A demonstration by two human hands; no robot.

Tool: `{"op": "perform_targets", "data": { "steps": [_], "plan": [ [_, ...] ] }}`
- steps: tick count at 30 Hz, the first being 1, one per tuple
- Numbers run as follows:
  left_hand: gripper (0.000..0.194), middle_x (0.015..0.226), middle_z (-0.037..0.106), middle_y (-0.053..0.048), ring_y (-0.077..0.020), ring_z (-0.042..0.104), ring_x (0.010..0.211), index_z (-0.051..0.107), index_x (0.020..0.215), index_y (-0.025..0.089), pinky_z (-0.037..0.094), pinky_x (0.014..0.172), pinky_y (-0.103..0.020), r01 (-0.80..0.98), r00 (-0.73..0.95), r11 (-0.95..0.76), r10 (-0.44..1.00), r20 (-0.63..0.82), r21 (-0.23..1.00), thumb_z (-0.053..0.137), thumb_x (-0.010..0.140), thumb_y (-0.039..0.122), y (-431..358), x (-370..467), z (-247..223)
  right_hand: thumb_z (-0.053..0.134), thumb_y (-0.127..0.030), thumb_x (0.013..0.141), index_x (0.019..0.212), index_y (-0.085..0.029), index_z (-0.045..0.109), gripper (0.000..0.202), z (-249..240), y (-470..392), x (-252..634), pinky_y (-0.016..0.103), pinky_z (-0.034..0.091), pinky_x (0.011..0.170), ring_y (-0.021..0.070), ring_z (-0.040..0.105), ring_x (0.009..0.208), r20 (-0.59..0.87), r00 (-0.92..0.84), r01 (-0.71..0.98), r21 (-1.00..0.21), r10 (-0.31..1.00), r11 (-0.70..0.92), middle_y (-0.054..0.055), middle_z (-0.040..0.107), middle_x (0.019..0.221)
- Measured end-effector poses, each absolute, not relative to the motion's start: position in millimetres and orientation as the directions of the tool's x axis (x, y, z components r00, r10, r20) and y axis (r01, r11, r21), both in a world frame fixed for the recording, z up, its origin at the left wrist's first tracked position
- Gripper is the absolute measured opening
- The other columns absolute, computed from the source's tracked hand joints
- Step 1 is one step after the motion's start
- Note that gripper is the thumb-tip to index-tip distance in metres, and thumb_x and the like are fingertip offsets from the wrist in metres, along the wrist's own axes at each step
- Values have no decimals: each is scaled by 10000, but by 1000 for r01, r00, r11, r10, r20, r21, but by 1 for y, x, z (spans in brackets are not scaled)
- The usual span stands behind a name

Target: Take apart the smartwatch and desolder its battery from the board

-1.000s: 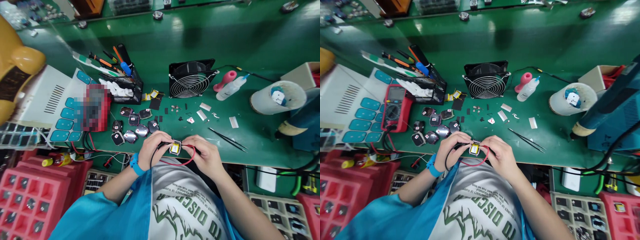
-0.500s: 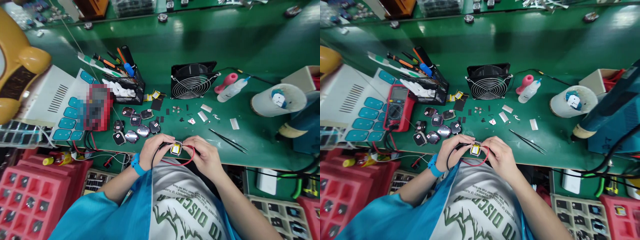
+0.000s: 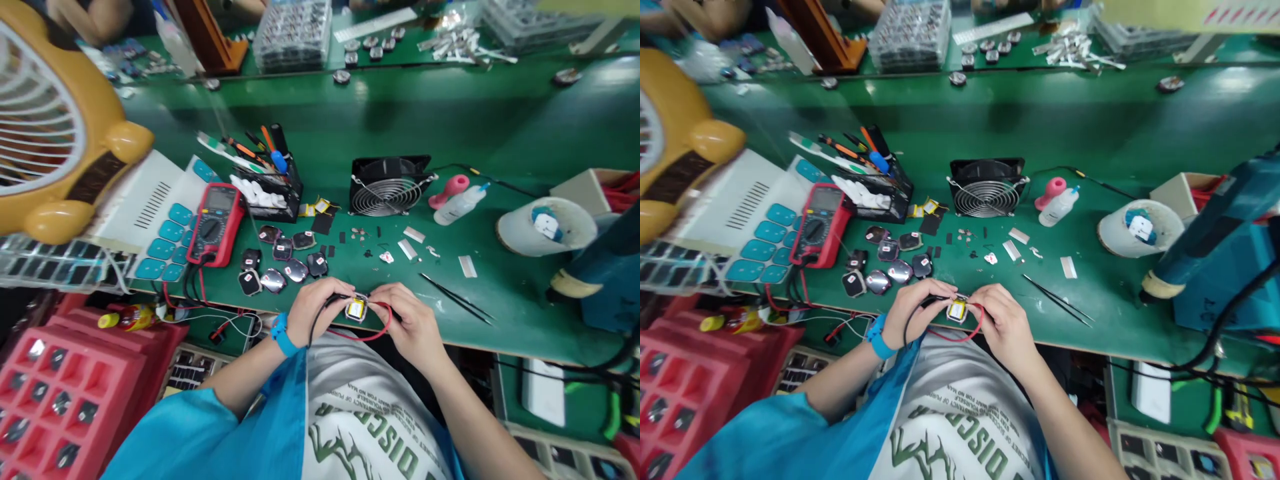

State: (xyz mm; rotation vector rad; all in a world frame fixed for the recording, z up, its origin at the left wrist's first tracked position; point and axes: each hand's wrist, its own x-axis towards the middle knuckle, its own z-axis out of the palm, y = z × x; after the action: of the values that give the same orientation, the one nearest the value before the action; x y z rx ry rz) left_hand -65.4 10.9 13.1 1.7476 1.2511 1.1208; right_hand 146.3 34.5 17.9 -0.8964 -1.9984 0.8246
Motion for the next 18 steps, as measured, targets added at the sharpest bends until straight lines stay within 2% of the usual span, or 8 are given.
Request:
{"op": "perform_targets", "data": {
  "steps": [6, 12, 18],
  "plan": [
    [209, 1018, 790, -79, -191, 766, 972, 711, 980, 168, 586, 881, -264, 364, 184, -252, 963, 196, 896, 631, 1013, 358, 2, -67, 9, 562, -269, 1021, 953, -230, 683, 144, 11, 30, 151, 249, 579, 785, 162, 731, 840, 423, -474, 349, -715, 773, 605, 26, 739, 896],
    [163, 1042, 790, -76, -188, 757, 989, 710, 997, 157, 560, 884, -240, 460, 216, -215, 968, 126, 861, 668, 993, 314, -1, -68, 4, 507, -385, 1046, 934, -246, 695, 260, 7, 30, 151, 191, 570, 754, 132, 756, 786, 491, -503, 384, -610, 711, 693, 5, 749, 893],
    [147, 1040, 789, -56, -188, 749, 995, 706, 994, 174, 548, 883, -241, 510, 218, -197, 971, 96, 837, 690, 979, 319, -2, -67, 4, 501, -472, 1036, 898, -257, 705, 327, 11, 29, 149, 202, 576, 691, 144, 766, 734, 482, -504, 424, -584, 717, 692, -12, 766, 867]
  ]
}}
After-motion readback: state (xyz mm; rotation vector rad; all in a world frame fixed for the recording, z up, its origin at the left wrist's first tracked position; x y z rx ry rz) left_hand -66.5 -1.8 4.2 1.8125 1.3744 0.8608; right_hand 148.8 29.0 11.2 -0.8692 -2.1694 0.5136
